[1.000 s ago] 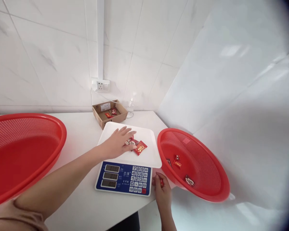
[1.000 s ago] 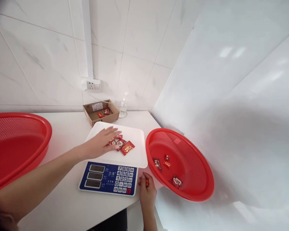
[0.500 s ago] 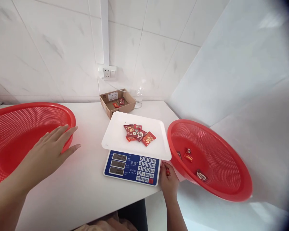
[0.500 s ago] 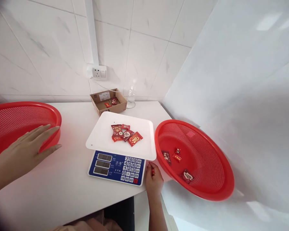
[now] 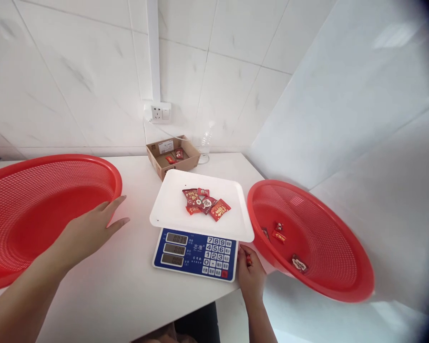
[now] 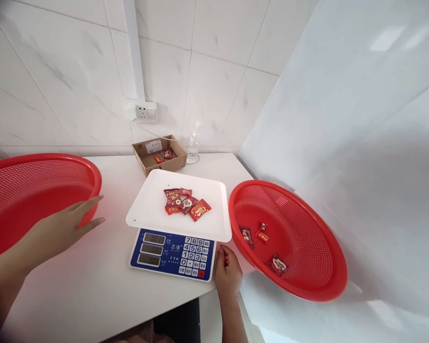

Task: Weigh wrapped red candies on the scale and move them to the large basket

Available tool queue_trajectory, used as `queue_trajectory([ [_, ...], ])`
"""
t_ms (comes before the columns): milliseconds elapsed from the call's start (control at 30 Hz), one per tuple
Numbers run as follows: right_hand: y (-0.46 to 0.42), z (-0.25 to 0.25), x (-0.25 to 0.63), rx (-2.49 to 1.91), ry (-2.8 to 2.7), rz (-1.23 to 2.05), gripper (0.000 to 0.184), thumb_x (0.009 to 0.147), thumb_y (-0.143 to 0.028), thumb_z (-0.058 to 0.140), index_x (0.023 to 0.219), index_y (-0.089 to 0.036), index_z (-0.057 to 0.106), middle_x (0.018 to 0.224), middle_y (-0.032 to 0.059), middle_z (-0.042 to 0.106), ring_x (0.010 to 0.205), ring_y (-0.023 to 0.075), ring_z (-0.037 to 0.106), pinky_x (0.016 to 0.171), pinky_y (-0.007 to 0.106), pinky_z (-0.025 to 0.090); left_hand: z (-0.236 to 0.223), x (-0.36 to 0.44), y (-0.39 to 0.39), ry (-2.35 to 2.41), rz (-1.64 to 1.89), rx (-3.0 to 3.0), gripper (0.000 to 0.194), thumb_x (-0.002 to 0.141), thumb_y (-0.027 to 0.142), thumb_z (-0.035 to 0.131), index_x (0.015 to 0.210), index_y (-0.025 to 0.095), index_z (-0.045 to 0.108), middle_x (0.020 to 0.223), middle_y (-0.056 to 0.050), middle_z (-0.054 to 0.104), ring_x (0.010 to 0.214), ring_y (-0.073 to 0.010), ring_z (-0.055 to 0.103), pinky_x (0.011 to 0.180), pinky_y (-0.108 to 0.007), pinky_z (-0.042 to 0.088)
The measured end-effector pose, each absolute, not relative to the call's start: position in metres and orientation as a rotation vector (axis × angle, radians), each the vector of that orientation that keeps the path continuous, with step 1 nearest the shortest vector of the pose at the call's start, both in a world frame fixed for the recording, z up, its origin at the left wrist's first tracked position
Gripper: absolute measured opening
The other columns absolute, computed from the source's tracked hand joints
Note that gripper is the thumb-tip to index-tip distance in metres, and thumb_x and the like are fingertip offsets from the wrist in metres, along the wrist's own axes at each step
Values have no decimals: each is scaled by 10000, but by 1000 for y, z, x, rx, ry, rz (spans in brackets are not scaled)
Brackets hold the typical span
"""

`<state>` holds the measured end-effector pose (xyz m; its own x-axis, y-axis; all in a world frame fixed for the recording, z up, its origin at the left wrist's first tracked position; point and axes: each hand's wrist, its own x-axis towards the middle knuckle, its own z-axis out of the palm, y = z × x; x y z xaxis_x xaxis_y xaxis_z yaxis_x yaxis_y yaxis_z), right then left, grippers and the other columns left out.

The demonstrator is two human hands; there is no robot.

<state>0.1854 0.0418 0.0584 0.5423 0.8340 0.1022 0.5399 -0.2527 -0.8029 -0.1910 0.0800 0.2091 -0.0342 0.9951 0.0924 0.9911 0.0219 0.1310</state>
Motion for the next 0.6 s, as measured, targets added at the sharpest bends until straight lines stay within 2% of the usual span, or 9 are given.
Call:
queue_trajectory([
  [100,42,57,186,-1939,-1111,450,467,803,-562,458,979,-191,681,932,90,718,802,229,648,704,309,481,212,-184,87,2115,117,2224,616,943,534,156,1435,192,298,1320,-169,552,1020,-353,622,700,-426,510],
  [433,41,57,186,-1851,-1097,448,417,809,-535,496,961,-185,663,929,108,712,799,230,655,696,324,510,216,-170,97,1979,254,2177,593,941,524,214,1430,209,331,1400,-159,495,1198,-387,530,847,-526,491],
  [500,36,51,187,-1696,-1099,375,390,811,-508,522,970,-171,636,947,123,698,829,231,658,707,341,529,207,-173,98,2020,305,2180,581,934,522,257,1432,230,326,1458,-139,428,1270,-372,467,859,-519,499],
  [600,28,49,185,-1396,-1088,244,269,851,-405,529,991,-181,579,976,116,662,844,218,661,684,367,555,194,-179,98,2046,387,2194,570,920,528,314,1434,284,317,1512,-74,358,1360,-307,365,947,-493,476],
])
